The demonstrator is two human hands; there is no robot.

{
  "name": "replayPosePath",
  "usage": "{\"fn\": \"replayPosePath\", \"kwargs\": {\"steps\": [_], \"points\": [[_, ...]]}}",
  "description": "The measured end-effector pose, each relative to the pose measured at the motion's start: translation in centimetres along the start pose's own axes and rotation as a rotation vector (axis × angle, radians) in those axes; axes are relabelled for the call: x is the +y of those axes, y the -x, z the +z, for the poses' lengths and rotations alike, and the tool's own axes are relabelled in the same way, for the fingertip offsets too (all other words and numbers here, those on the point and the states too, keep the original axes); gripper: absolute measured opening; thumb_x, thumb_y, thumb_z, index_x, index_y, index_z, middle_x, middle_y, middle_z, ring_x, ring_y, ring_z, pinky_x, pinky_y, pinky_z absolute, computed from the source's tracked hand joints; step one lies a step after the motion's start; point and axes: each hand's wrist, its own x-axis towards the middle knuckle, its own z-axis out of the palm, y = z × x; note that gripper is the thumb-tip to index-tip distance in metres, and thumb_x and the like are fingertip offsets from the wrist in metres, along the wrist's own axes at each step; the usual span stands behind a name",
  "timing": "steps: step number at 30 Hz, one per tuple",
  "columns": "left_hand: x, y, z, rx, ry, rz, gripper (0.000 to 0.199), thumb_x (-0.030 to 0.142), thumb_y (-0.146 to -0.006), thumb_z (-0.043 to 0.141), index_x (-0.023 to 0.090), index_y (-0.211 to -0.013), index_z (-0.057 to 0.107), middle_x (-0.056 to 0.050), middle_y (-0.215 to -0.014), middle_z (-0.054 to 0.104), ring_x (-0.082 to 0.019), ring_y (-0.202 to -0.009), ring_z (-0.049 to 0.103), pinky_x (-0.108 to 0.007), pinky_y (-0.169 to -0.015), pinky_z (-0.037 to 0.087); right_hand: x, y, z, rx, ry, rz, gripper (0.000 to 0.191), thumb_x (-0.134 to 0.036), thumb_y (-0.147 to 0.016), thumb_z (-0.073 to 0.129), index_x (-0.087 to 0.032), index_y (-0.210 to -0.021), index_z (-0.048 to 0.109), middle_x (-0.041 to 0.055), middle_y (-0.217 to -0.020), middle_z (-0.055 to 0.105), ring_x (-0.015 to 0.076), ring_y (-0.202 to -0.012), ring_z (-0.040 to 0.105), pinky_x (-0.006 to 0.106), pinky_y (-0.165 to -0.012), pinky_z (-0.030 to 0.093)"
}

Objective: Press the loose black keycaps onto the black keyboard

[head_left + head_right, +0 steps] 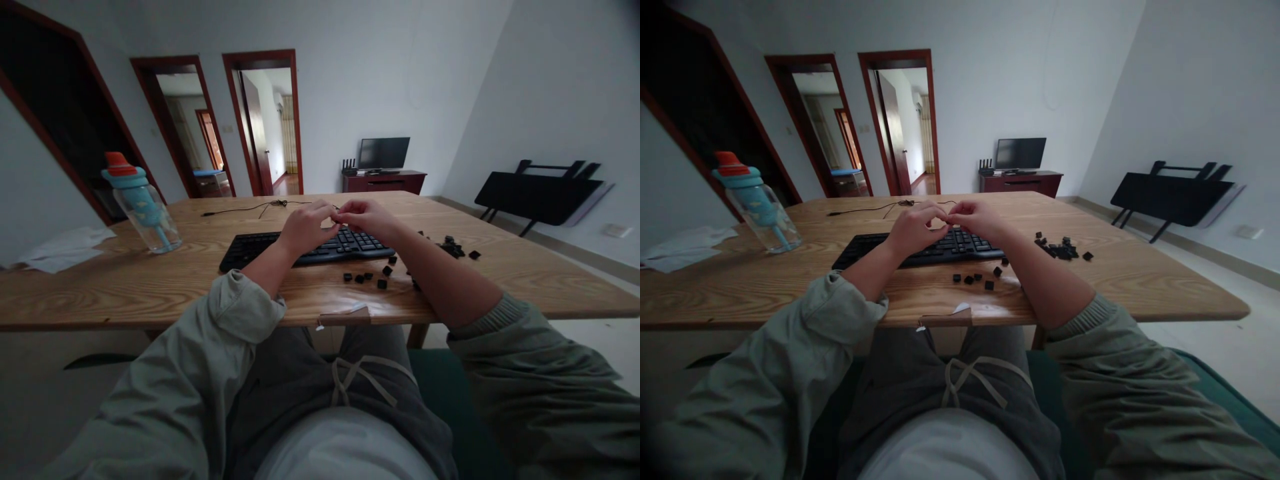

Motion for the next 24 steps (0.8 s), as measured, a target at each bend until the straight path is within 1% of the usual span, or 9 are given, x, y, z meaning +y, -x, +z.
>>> {"fn": "replayPosePath", "kwargs": {"steps": [3,6,11,13,16,17,19,22,24], "points": [[0.4,0.0,-0.2,-0.038,-0.029,-0.05,0.009,0.022,-0.085,0.064,0.018,-0.091,0.069,-0.004,-0.089,0.068,-0.016,-0.084,0.062,-0.029,-0.081,0.046,0.3,0.0,0.2,-0.011,0.002,0.023,0.033,-0.046,-0.069,0.078,-0.017,-0.079,0.065,-0.0008,-0.065,0.058,0.0086,-0.055,0.042,0.023,-0.049,0.032],[0.3,0.0,-0.6,-0.071,-0.037,-0.09,0.012,0.022,-0.084,0.064,0.017,-0.094,0.07,-0.004,-0.084,0.066,-0.017,-0.081,0.061,-0.03,-0.081,0.045,1.3,-0.4,0.3,-0.023,-0.017,0.021,0.036,-0.049,-0.071,0.078,-0.018,-0.084,0.068,0.0002,-0.069,0.061,0.0093,-0.056,0.045,0.023,-0.049,0.035],[-0.7,-0.1,-0.9,-0.136,-0.037,-0.084,0.018,0.023,-0.085,0.063,0.018,-0.1,0.071,-0.005,-0.09,0.068,-0.017,-0.082,0.061,-0.03,-0.082,0.045,2.8,-1.1,1.0,0.044,-0.025,0.002,0.038,-0.053,-0.072,0.076,-0.019,-0.088,0.07,0.0014,-0.075,0.064,0.0088,-0.055,0.046,0.023,-0.048,0.036],[-1.2,-0.2,-0.8,-0.155,-0.035,-0.092,0.021,0.024,-0.084,0.063,0.018,-0.102,0.072,-0.005,-0.09,0.069,-0.017,-0.08,0.061,-0.03,-0.082,0.044,2.7,-1.1,1.2,0.063,-0.024,0.012,0.035,-0.049,-0.074,0.076,-0.018,-0.088,0.07,0.0023,-0.078,0.066,0.0081,-0.055,0.046,0.022,-0.049,0.037],[-2.6,0.2,-0.6,-0.171,-0.01,-0.189,0.022,0.03,-0.084,0.065,0.018,-0.1,0.074,-0.005,-0.084,0.07,-0.017,-0.075,0.06,-0.03,-0.077,0.044,2.2,-0.9,1.0,0.124,0.005,0.03,0.025,-0.038,-0.077,0.073,-0.016,-0.088,0.069,0.0042,-0.083,0.069,0.0075,-0.054,0.047,0.022,-0.048,0.037],[-3.3,0.4,-0.5,-0.198,0.009,-0.231,0.023,0.033,-0.084,0.066,0.018,-0.098,0.075,-0.005,-0.082,0.07,-0.017,-0.073,0.06,-0.03,-0.076,0.044,2.1,-0.9,0.8,0.152,0.019,0.039,0.023,-0.035,-0.078,0.071,-0.015,-0.09,0.068,0.005,-0.086,0.07,0.0073,-0.054,0.047,0.021,-0.047,0.036],[-4.5,1.0,-0.1,-0.303,0.055,-0.293,0.023,0.034,-0.083,0.067,0.018,-0.095,0.077,-0.005,-0.081,0.071,-0.017,-0.072,0.061,-0.03,-0.073,0.044,2.1,-0.9,0.4,0.196,0.051,0.055,0.022,-0.031,-0.079,0.068,-0.015,-0.094,0.068,0.0058,-0.089,0.07,0.0072,-0.054,0.047,0.021,-0.046,0.035],[-5.8,1.6,0.5,-0.464,0.101,-0.334,0.022,0.032,-0.082,0.068,0.017,-0.094,0.078,-0.006,-0.086,0.074,-0.018,-0.075,0.063,-0.029,-0.072,0.044,2.7,-1.0,-0.2,0.195,0.125,0.066,0.024,-0.03,-0.08,0.066,-0.015,-0.098,0.068,0.0054,-0.085,0.069,0.0077,-0.054,0.047,0.021,-0.047,0.036],[-6.2,1.8,0.8,-0.512,0.109,-0.348,0.021,0.031,-0.082,0.068,0.018,-0.094,0.078,-0.006,-0.088,0.075,-0.018,-0.076,0.064,-0.029,-0.073,0.044,3.1,-1.1,-0.3,0.184,0.185,0.061,0.025,-0.031,-0.08,0.066,-0.014,-0.099,0.069,0.0052,-0.082,0.068,0.0085,-0.056,0.048,0.022,-0.05,0.038]]}}
